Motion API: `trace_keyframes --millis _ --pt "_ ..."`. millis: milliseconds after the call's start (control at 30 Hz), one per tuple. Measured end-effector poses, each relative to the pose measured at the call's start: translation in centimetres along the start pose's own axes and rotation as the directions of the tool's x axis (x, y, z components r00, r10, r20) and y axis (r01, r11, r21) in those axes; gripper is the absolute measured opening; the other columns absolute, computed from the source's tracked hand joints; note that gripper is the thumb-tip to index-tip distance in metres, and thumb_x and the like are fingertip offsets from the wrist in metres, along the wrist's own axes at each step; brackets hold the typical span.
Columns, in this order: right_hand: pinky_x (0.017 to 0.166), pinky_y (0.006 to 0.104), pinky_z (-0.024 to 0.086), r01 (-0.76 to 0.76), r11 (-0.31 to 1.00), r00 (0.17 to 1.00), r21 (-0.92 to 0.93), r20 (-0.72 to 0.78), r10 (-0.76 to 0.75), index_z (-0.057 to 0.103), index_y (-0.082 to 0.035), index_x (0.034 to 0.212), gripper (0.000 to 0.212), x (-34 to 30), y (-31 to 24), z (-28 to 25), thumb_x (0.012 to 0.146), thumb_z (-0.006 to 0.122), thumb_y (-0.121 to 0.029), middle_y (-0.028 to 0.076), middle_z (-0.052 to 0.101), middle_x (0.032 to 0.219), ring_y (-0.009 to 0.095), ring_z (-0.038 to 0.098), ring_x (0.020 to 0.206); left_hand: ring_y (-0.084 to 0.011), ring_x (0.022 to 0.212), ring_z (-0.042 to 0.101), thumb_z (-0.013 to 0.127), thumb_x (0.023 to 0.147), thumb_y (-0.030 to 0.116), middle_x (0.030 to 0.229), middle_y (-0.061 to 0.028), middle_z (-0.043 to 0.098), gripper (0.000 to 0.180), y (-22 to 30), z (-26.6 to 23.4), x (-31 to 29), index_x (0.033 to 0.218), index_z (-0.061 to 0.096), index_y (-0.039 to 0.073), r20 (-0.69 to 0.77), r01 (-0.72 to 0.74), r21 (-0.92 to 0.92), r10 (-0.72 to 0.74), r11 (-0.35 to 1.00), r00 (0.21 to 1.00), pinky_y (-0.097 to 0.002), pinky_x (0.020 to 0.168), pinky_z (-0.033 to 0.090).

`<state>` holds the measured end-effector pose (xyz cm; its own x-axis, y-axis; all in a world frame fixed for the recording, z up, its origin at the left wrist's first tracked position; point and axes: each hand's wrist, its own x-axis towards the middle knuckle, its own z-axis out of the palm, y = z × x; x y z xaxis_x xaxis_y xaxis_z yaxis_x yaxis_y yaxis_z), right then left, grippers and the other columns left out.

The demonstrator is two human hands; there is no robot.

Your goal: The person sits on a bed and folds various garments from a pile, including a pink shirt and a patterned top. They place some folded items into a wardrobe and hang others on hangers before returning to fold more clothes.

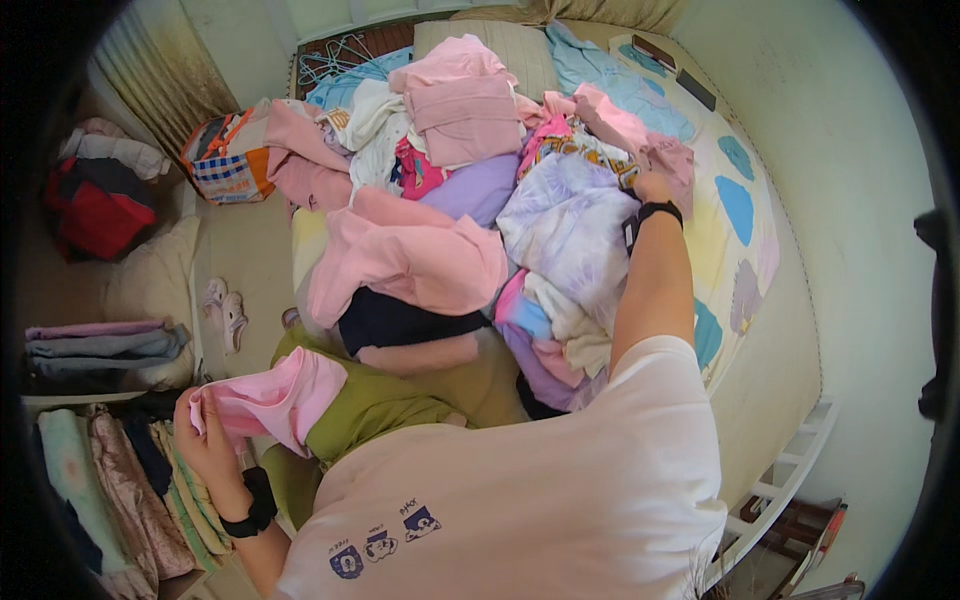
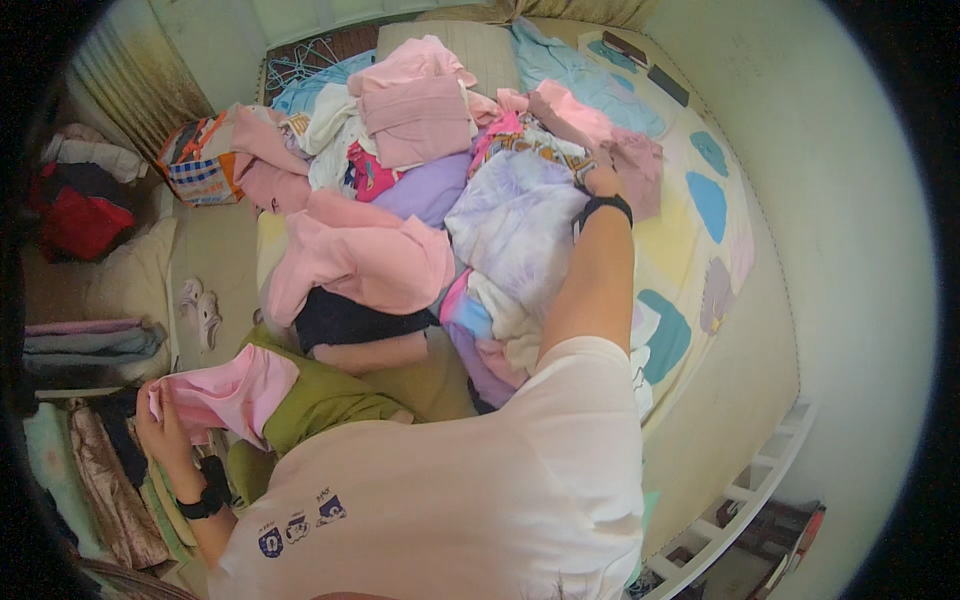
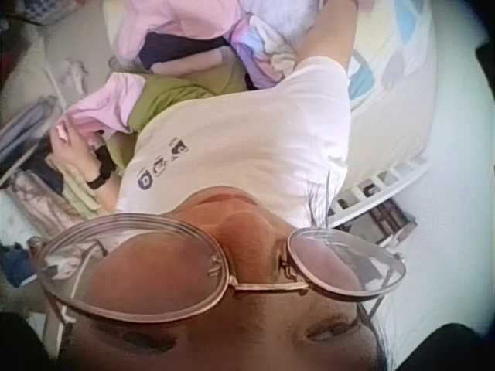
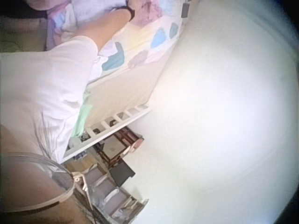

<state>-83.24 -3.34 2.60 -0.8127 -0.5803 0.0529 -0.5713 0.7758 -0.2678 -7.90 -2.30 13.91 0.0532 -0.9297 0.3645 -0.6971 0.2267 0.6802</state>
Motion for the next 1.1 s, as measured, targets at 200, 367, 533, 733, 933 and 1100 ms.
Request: trace_keyframes --millis 200,367,533,733,933,1100 --pt "0.091 0.0448 0.047 -0.005 0.994 0.993 -0.113 0.117 0.018 0.066 -0.007 0.115 0.038 1.6 0.9 2.5 0.089 0.049 -0.03 0.022 0.064 0.115 0.038 0.062 0.106 -0.0162 0.077 0.053 0.06 0.095 0.013 0.086 -0.0085 0.059 0.016 0.8 1.9 1.8 0.096 0.059 -0.003 0.05 -0.028 0.064 0.025 0.998 0.998 -0.026 0.074 0.044" --pt "0.09 0.0446 0.048 0.031 0.988 0.987 -0.151 0.162 -0.006 0.067 -0.007 0.114 0.037 2.3 0.7 2.7 0.087 0.052 -0.028 0.022 0.064 0.115 0.038 0.062 0.105 -0.018 0.078 0.053 0.06 0.095 0.013 0.087 -0.0099 0.06 0.017 0.5 2.2 2.3 0.096 0.059 -0.004 0.041 0.007 0.023 -0.008 1.0 0.999 -0.0271 0.074 0.045" --pt "0.088 0.0445 0.048 0.055 0.981 0.981 -0.188 0.193 -0.018 0.067 -0.006 0.113 0.037 2.8 0.9 2.8 0.085 0.055 -0.027 0.022 0.064 0.114 0.038 0.063 0.104 -0.0213 0.078 0.055 0.059 0.095 0.012 0.087 -0.0123 0.06 0.015 0.8 1.9 2.3 0.096 0.059 -0.003 0.056 -0.038 0.111 0.032 0.993 0.998 -0.0285 0.075 0.045" --pt "0.086 0.0443 0.049 0.096 0.968 0.97 -0.232 0.241 -0.039 0.068 -0.006 0.112 0.036 4.4 0.7 3.7 0.082 0.058 -0.025 0.023 0.064 0.114 0.039 0.063 0.103 -0.0226 0.078 0.056 0.058 0.095 0.01 0.087 -0.0134 0.06 0.014 2.2 2.2 2.4 0.096 0.058 -0.003 0.05 -0.086 0.157 0.079 0.984 0.996 -0.0291 0.074 0.045" --pt "0.084 0.0441 0.05 0.161 0.942 0.955 -0.296 0.289 -0.072 0.068 -0.005 0.11 0.036 5.2 0.9 4.1 0.079 0.061 -0.023 0.023 0.065 0.113 0.039 0.063 0.101 -0.0208 0.079 0.056 0.059 0.094 0.01 0.087 -0.0127 0.061 0.014 3.0 3.2 2.0 0.096 0.06 -0.003 0.037 -0.063 0.094 0.06 0.994 0.997 -0.0286 0.076 0.046" --pt "0.082 0.0393 0.051 -0.092 0.985 0.967 0.143 0.248 0.054 0.07 -0.001 0.1 0.038 6.3 0.7 2.1 0.076 0.066 -0.03 0.023 0.067 0.103 0.031 0.067 0.095 -0.0202 0.08 0.057 0.06 0.094 0.011 0.087 -0.012 0.062 0.014 3.5 2.7 2.2 0.096 0.06 -0.003 0.041 -0.074 0.109 0.069 0.991 0.997 -0.0283 0.076 0.046"
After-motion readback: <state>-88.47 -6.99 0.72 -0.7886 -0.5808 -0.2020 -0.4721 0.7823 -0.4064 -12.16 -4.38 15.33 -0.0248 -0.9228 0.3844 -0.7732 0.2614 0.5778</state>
